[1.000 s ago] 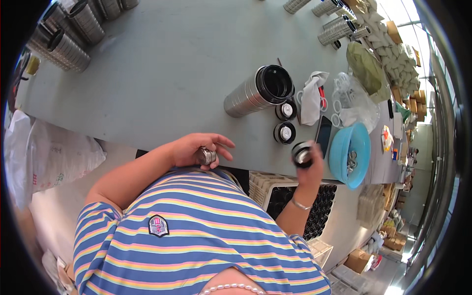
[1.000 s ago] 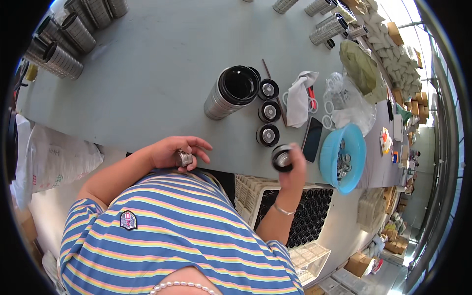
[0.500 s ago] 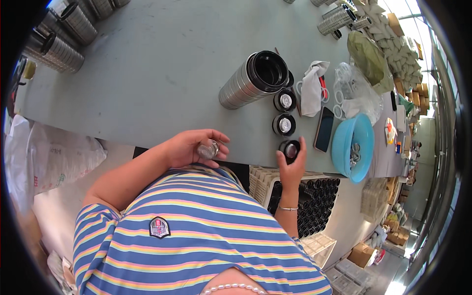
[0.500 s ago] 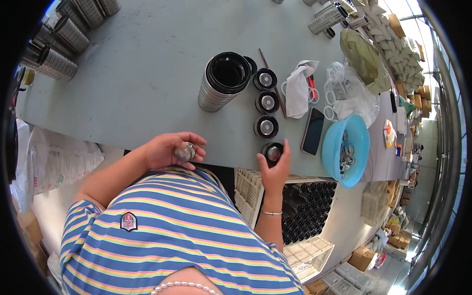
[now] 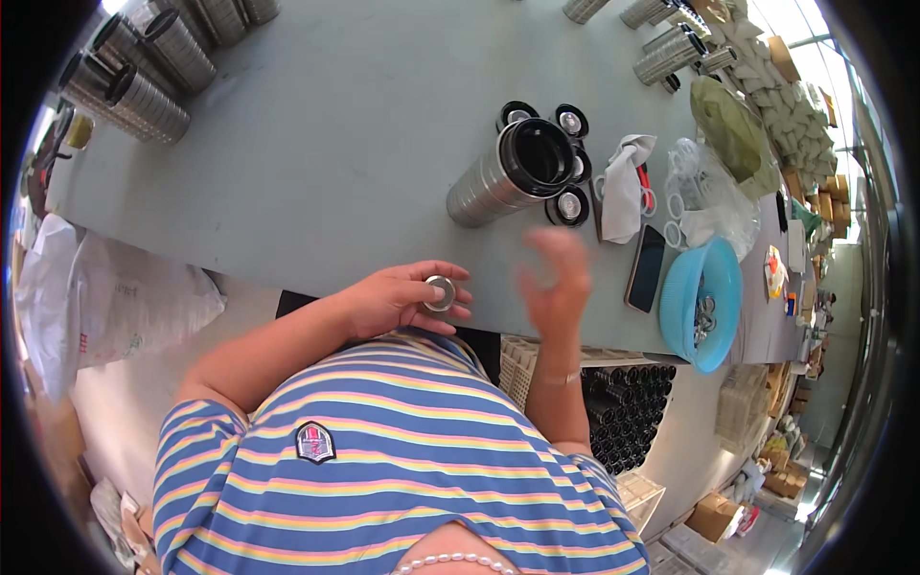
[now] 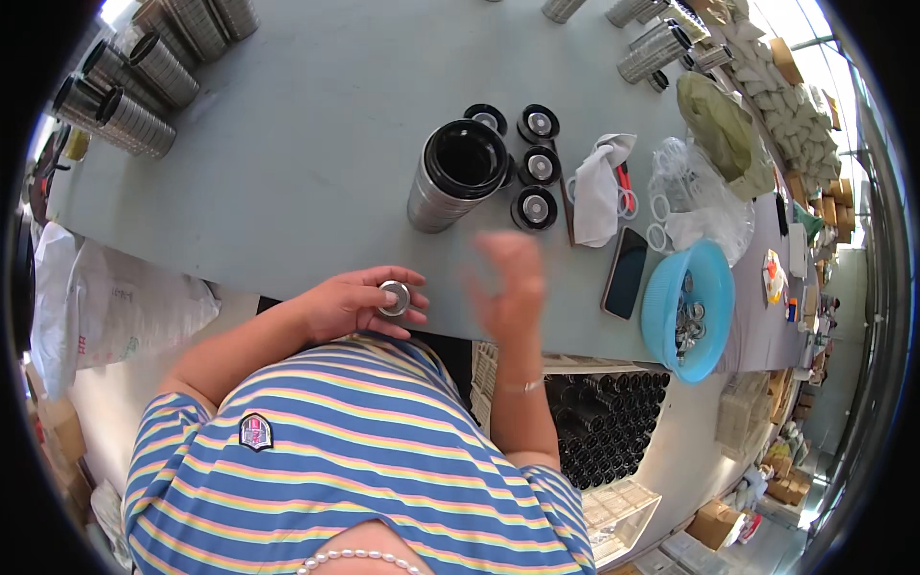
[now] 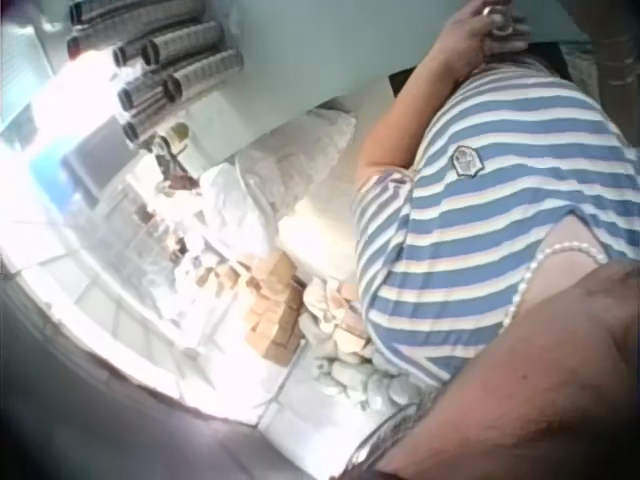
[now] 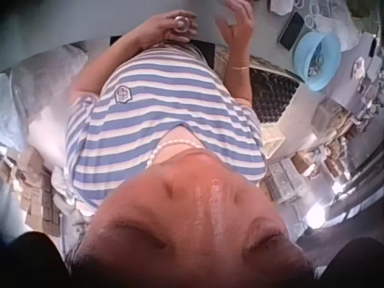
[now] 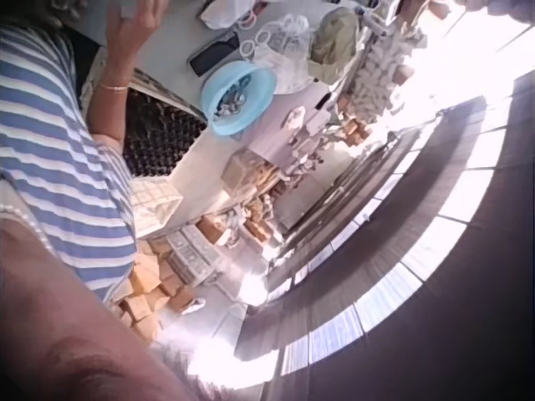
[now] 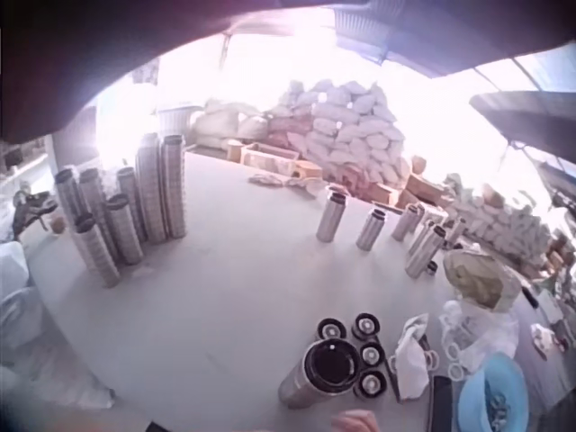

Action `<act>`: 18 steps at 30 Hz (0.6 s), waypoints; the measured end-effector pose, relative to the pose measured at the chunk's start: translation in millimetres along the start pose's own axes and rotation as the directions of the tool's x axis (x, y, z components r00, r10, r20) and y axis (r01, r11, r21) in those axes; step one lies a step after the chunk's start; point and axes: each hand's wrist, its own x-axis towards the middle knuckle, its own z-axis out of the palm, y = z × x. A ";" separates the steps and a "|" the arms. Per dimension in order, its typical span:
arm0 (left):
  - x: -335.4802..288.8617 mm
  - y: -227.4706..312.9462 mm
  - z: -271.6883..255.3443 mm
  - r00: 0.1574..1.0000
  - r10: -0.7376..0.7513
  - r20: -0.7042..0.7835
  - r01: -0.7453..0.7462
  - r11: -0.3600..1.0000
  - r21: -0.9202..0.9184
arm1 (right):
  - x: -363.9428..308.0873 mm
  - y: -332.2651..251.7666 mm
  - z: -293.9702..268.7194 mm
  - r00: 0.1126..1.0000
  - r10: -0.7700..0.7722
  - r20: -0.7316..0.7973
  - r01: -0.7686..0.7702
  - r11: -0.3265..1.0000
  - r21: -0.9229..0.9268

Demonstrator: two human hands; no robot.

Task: Assemble metal filter components by inserting mesh caps and sealing rings into housings, using a stick for precision and a cloth for cleaning.

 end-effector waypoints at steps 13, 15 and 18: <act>9.7 -5.4 -8.1 0.979 -0.134 0.155 0.106 0.978 0.179 | -29.2 -38.6 4.7 0.928 0.370 0.041 -0.351 0.833 0.426; 13.0 -6.2 -14.8 0.987 -0.081 0.138 0.061 0.988 0.142 | 15.3 -57.8 -19.7 0.902 0.402 -0.159 -0.266 0.805 0.531; 18.9 -7.1 -21.1 0.988 -0.026 0.155 0.015 0.997 0.072 | 86.0 -65.6 -46.5 0.928 0.219 -0.301 -0.009 0.822 0.570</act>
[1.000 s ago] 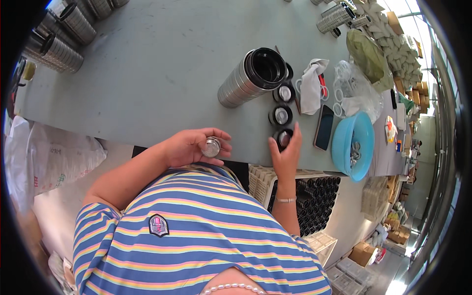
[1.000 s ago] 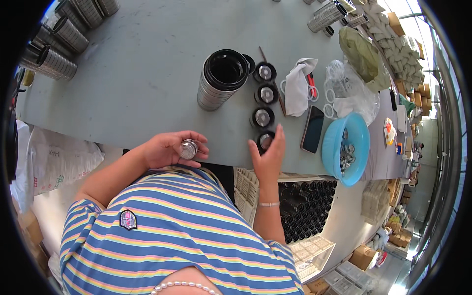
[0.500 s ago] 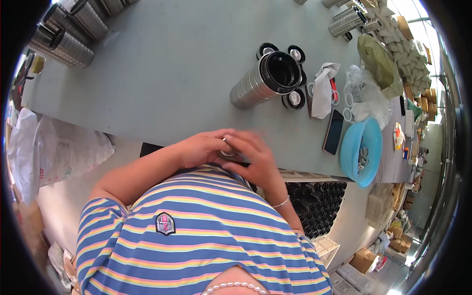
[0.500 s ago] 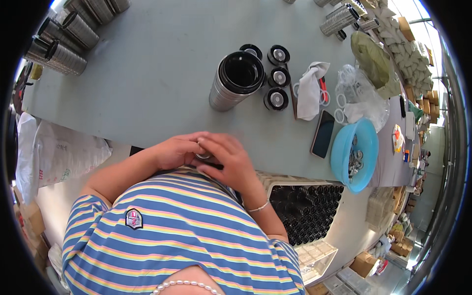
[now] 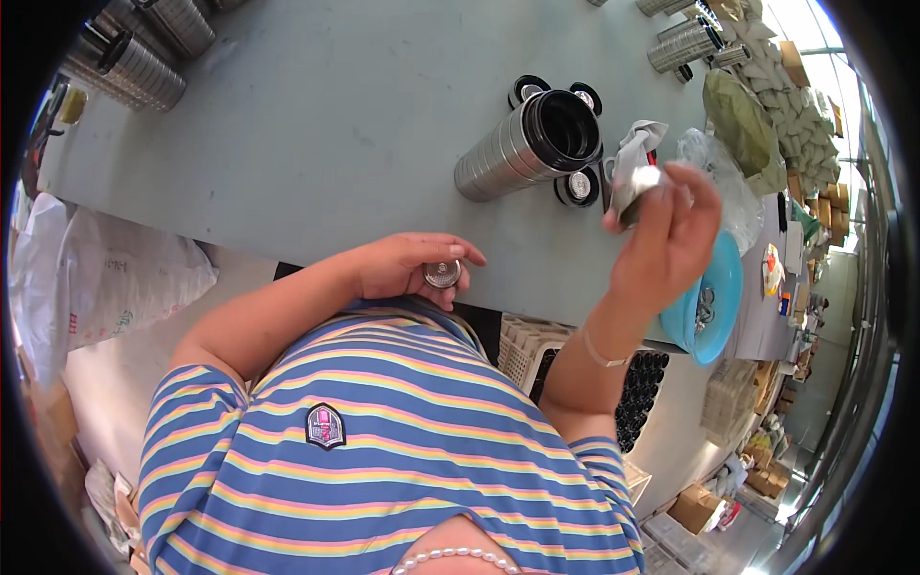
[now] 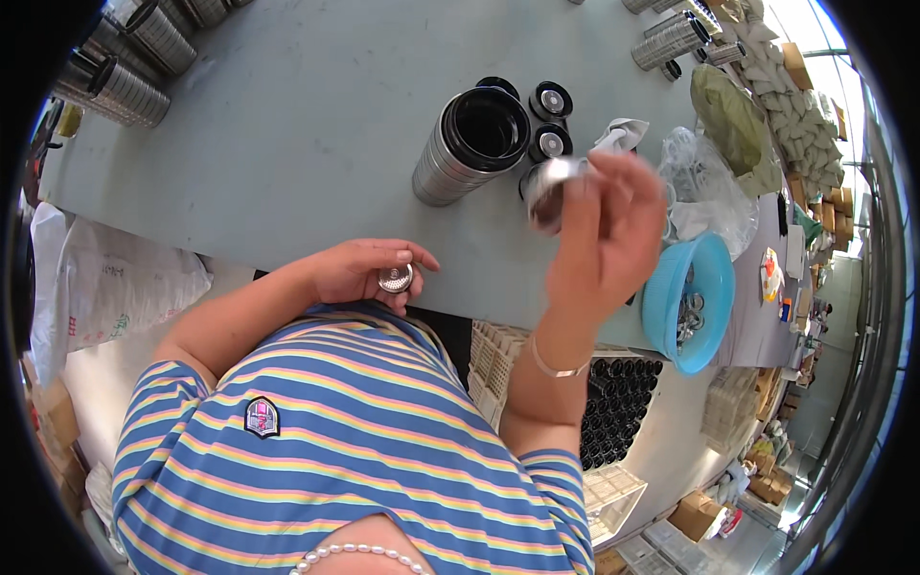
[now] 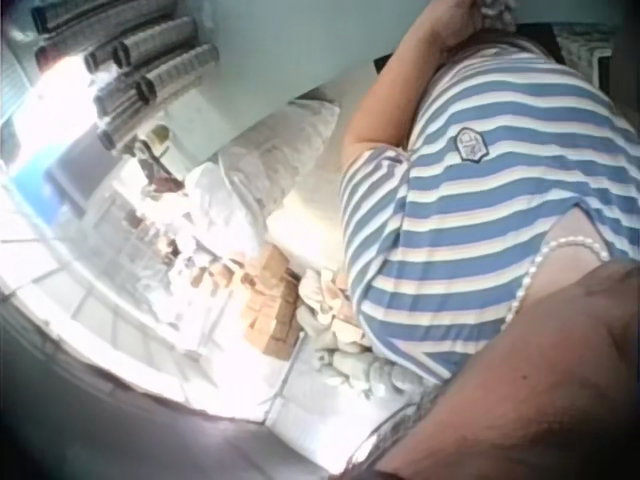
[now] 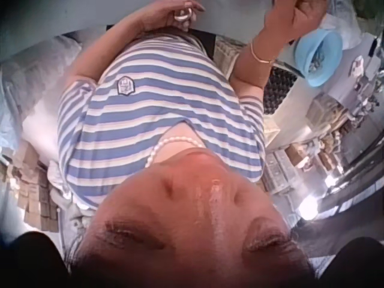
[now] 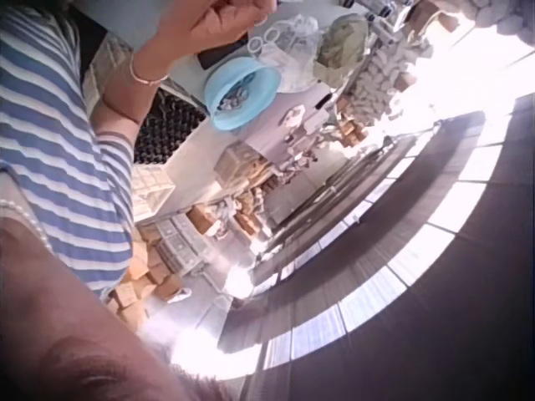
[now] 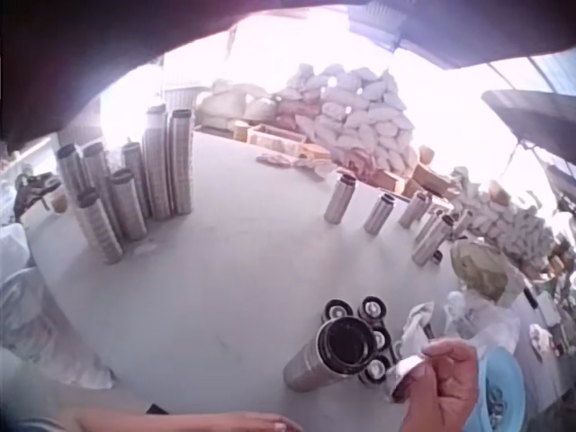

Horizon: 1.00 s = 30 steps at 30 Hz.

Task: Assemble metal filter components by inserting mesh caps and sealing rings into housings, using a stick for precision and a cloth for cleaning.

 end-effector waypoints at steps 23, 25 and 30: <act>1.5 4.8 -14.9 0.992 0.020 0.124 0.000 0.987 -0.163 | 44.6 -13.8 18.7 0.707 -0.050 0.706 0.607 0.555 -0.568; 2.5 4.8 -12.8 0.990 0.030 0.135 -0.008 0.987 -0.158 | 39.4 -2.2 16.4 0.744 -0.095 0.662 0.579 0.586 -0.567; 0.4 -7.0 -14.4 0.993 0.094 0.072 -0.079 0.979 -0.187 | -2.2 8.2 3.3 0.786 -0.484 0.385 0.614 0.536 -0.580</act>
